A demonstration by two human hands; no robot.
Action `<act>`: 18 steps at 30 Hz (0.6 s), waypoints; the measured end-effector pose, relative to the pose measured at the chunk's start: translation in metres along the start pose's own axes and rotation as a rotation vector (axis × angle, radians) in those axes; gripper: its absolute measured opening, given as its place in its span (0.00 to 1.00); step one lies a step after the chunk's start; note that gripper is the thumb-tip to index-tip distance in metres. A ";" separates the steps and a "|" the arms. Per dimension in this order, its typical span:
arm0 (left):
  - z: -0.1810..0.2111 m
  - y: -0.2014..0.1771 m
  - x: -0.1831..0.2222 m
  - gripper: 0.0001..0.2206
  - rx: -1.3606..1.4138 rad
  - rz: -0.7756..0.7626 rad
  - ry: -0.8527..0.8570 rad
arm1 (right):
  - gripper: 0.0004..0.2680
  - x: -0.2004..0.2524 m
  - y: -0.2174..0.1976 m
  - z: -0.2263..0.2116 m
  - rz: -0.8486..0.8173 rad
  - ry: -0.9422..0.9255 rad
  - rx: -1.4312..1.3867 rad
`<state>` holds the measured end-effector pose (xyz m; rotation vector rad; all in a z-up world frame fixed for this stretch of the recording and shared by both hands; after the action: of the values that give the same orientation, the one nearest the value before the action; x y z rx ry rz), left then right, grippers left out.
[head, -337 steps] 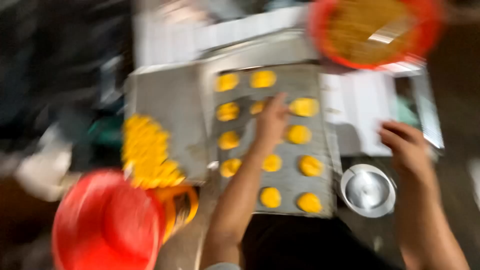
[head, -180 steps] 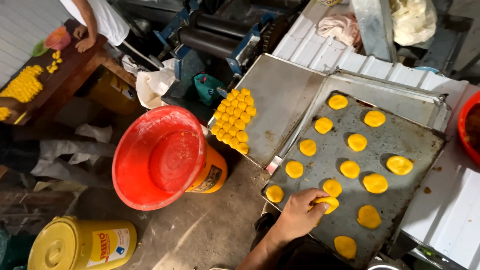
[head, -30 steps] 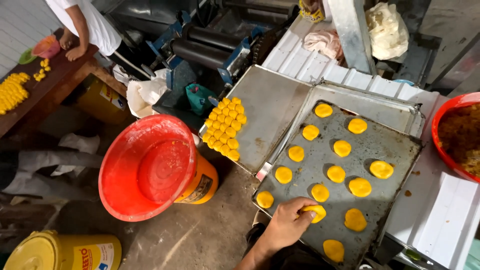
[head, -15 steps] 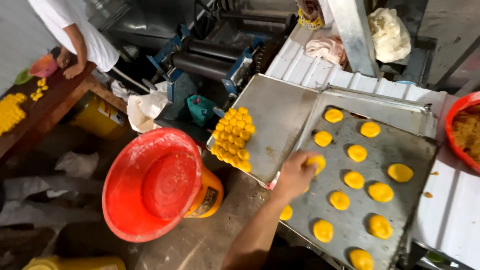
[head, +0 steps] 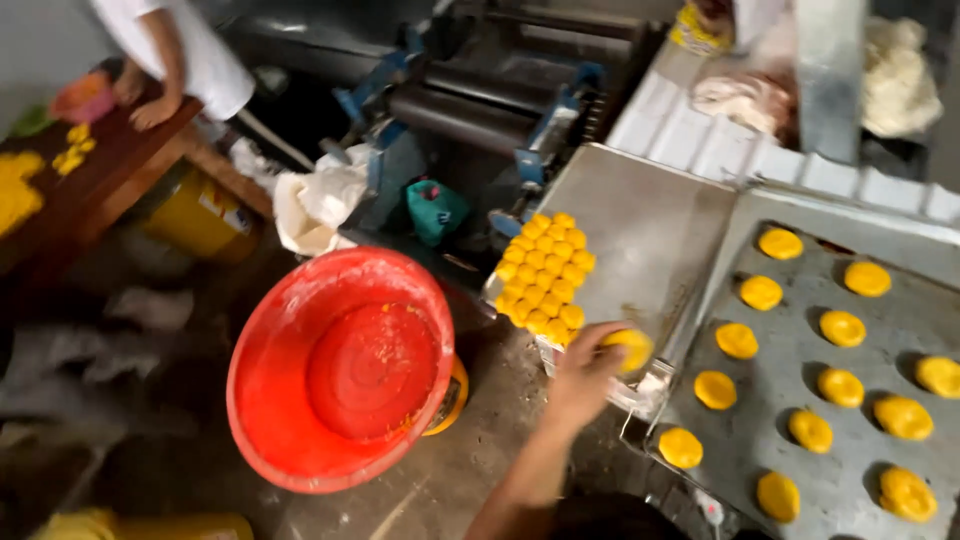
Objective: Shaping yellow dough balls, filling them, and arranging them on a metal baking tray.
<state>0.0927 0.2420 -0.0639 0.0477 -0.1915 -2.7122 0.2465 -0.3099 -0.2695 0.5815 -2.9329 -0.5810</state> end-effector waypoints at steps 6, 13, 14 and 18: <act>-0.018 -0.187 0.219 0.16 -0.135 0.703 -0.207 | 0.18 -0.067 0.300 -0.022 -0.228 0.073 0.065; -0.077 -0.296 0.366 0.12 0.167 0.915 -0.189 | 0.12 0.060 0.504 0.024 -0.594 0.088 -0.012; -0.073 -0.316 0.379 0.12 0.143 0.890 -0.191 | 0.12 0.081 0.531 0.041 -0.656 0.110 0.022; -0.061 -0.378 0.425 0.12 0.105 0.852 -0.198 | 0.11 0.143 0.668 0.095 -0.795 0.161 0.100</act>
<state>-0.4441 0.4007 -0.1799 -0.2228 -0.3247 -1.8524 -0.1341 0.2392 -0.0976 1.7314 -2.5012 -0.4037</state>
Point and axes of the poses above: each hand's wrist, its own x-axis away from the middle knuckle, its own y-axis out of the palm, z = x × y, the point moved 8 cm from there along -x, towards the middle knuckle, and after that the axes turned 3 degrees about -y, right-handed, at the moved point
